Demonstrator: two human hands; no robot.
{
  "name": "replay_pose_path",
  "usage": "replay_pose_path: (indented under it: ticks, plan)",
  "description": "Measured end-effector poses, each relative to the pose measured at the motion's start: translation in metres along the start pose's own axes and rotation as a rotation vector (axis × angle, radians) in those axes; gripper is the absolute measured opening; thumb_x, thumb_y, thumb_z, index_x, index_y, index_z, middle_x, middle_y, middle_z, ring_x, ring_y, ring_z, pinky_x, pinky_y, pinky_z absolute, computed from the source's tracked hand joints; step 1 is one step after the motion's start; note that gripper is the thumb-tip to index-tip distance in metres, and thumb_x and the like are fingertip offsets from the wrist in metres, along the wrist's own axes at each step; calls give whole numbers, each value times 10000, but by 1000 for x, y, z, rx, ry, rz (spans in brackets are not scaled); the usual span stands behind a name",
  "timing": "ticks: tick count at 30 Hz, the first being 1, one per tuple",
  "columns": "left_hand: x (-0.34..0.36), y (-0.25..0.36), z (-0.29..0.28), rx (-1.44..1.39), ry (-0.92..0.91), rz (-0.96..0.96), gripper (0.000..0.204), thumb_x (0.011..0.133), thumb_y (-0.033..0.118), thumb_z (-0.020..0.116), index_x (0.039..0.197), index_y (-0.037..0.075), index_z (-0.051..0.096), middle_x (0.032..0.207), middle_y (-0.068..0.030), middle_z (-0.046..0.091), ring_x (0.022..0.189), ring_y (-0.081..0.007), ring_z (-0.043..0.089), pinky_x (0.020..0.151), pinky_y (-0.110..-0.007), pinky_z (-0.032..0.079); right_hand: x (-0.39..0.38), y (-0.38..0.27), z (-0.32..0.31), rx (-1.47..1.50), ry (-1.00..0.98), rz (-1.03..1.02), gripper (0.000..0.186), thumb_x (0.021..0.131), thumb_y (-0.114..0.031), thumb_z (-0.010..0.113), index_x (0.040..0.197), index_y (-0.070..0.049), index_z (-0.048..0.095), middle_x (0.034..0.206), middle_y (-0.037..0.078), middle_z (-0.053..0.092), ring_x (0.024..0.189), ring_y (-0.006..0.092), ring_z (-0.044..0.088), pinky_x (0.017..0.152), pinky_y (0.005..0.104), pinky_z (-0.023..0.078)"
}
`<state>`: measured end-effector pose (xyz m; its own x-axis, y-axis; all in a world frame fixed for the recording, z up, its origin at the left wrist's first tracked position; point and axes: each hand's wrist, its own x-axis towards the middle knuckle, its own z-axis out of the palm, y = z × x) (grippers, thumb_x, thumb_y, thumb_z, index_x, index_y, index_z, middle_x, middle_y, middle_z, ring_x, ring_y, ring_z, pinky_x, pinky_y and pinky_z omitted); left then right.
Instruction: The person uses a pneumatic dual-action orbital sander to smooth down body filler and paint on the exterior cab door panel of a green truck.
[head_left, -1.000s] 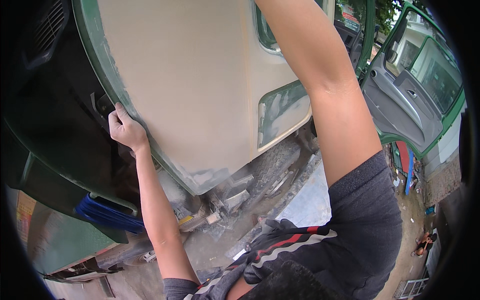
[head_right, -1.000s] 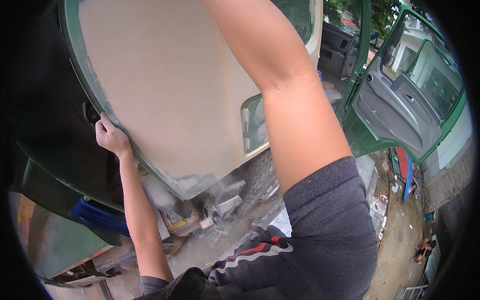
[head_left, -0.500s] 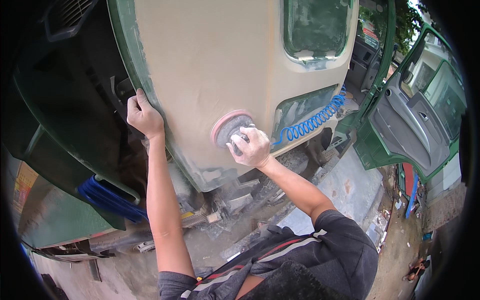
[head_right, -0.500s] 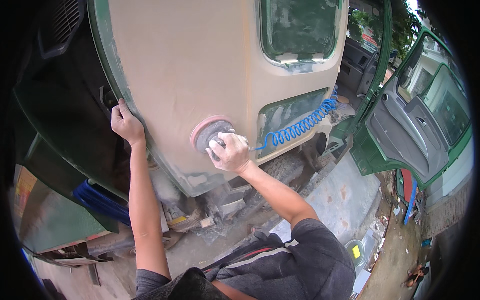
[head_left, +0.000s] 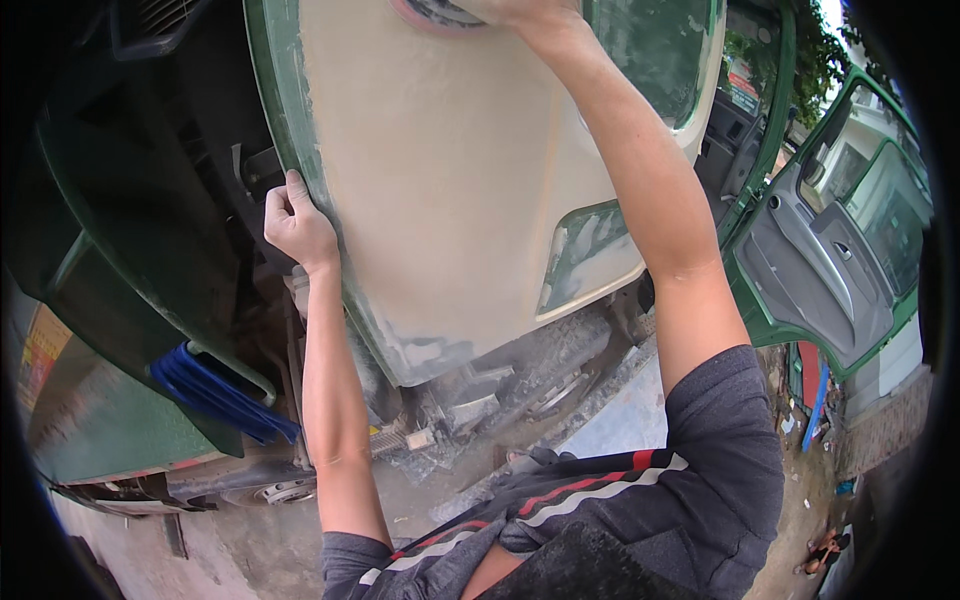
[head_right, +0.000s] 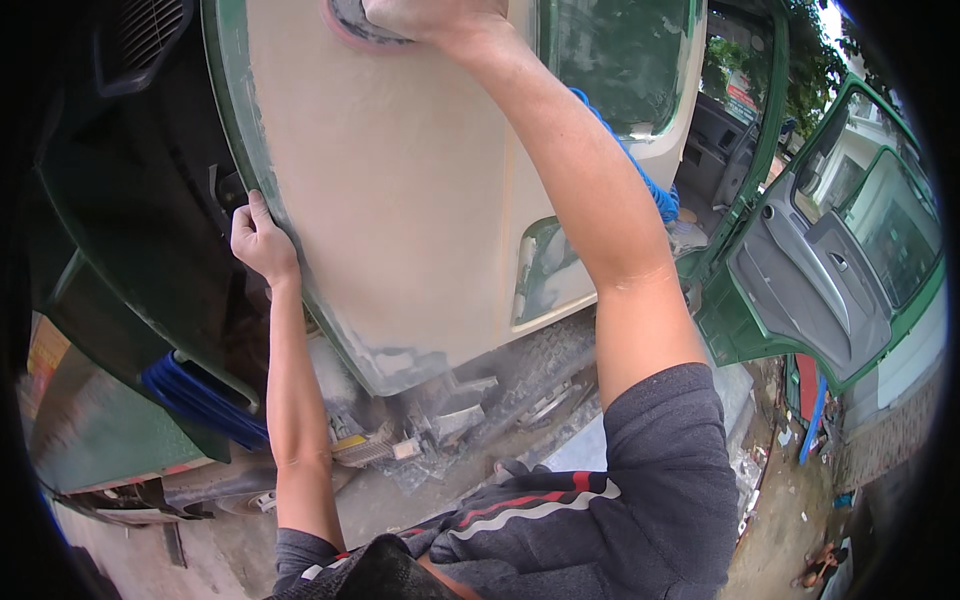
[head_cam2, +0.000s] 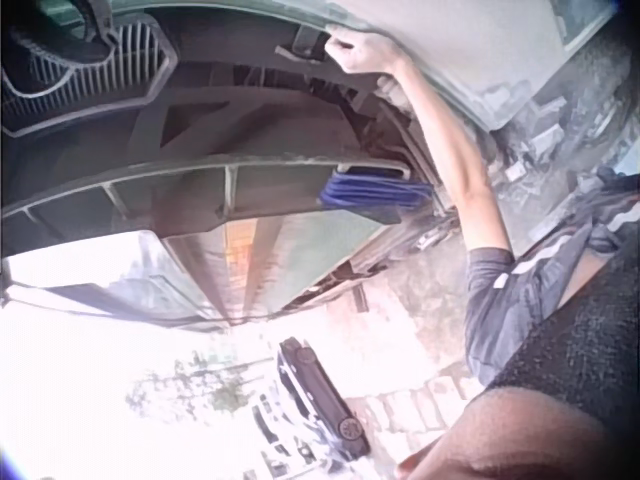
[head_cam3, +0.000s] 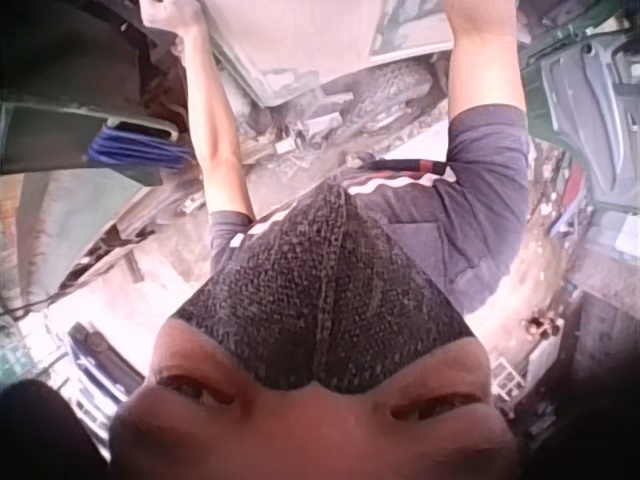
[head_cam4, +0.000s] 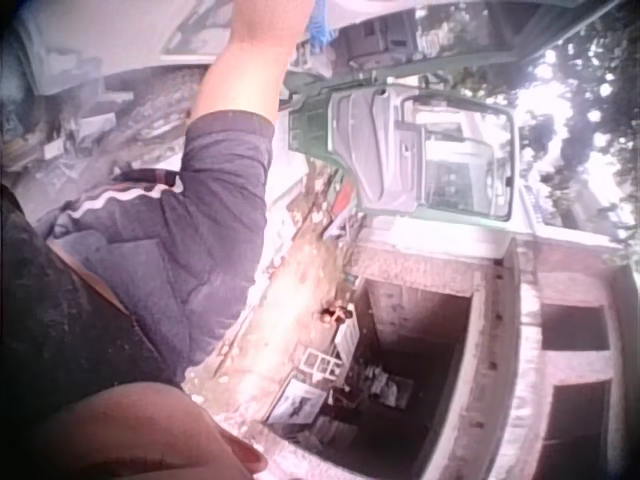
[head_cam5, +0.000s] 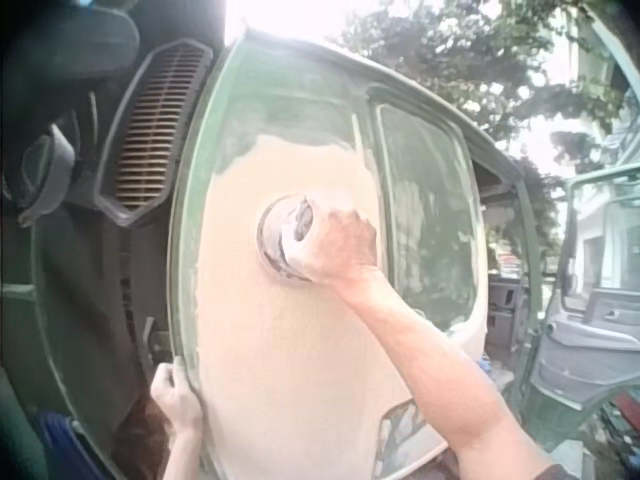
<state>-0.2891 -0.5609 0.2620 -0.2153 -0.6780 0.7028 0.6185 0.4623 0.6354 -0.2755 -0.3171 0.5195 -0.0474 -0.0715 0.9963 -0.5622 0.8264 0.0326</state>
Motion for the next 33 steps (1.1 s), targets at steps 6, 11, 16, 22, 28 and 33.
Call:
replay_pose_path:
  ticks: [6,11,16,22,28,33]
  plan:
    - [-8,2,19,-73,-32,31,466,1030,284,669,693,-8,533,571,7,458,568,-95,378,518,-305,337,103,32,5,-105,93,-26,247,785,-323,691,922,-119,720,993,222,741,960,414,712,812,505,575]
    - [4,0,7,-13,1,80,448,1031,268,662,701,-11,545,562,2,454,557,-99,376,509,-312,335,-67,22,8,-120,81,-135,360,717,-311,860,966,-174,638,908,84,563,654,272,669,558,373,567]
    - [-6,-2,14,-38,-18,32,441,1026,259,665,700,-13,545,561,-3,456,549,-99,385,505,-313,333,-275,-2,-21,-4,-124,-57,370,685,-234,874,947,-158,625,933,80,534,730,246,646,576,357,547]
    - [-4,3,16,-50,-23,57,429,1022,246,668,703,-12,544,562,0,457,548,-96,388,502,-308,330,-254,-6,-17,-5,-108,-42,354,692,-246,869,939,-158,631,921,73,537,733,254,648,584,369,550]
    - [-7,4,11,-33,-10,-26,458,1042,281,658,704,-2,534,603,35,434,600,-78,353,536,-286,321,-112,15,-3,-90,-46,-70,356,718,-303,867,958,-162,644,945,75,587,660,262,678,545,381,562]
    - [-9,12,18,-83,-9,-19,451,1033,271,668,700,-4,537,595,34,438,588,-79,358,524,-288,312,5,26,3,-82,196,-209,251,781,-310,696,925,-105,702,891,205,732,914,408,706,807,492,572]
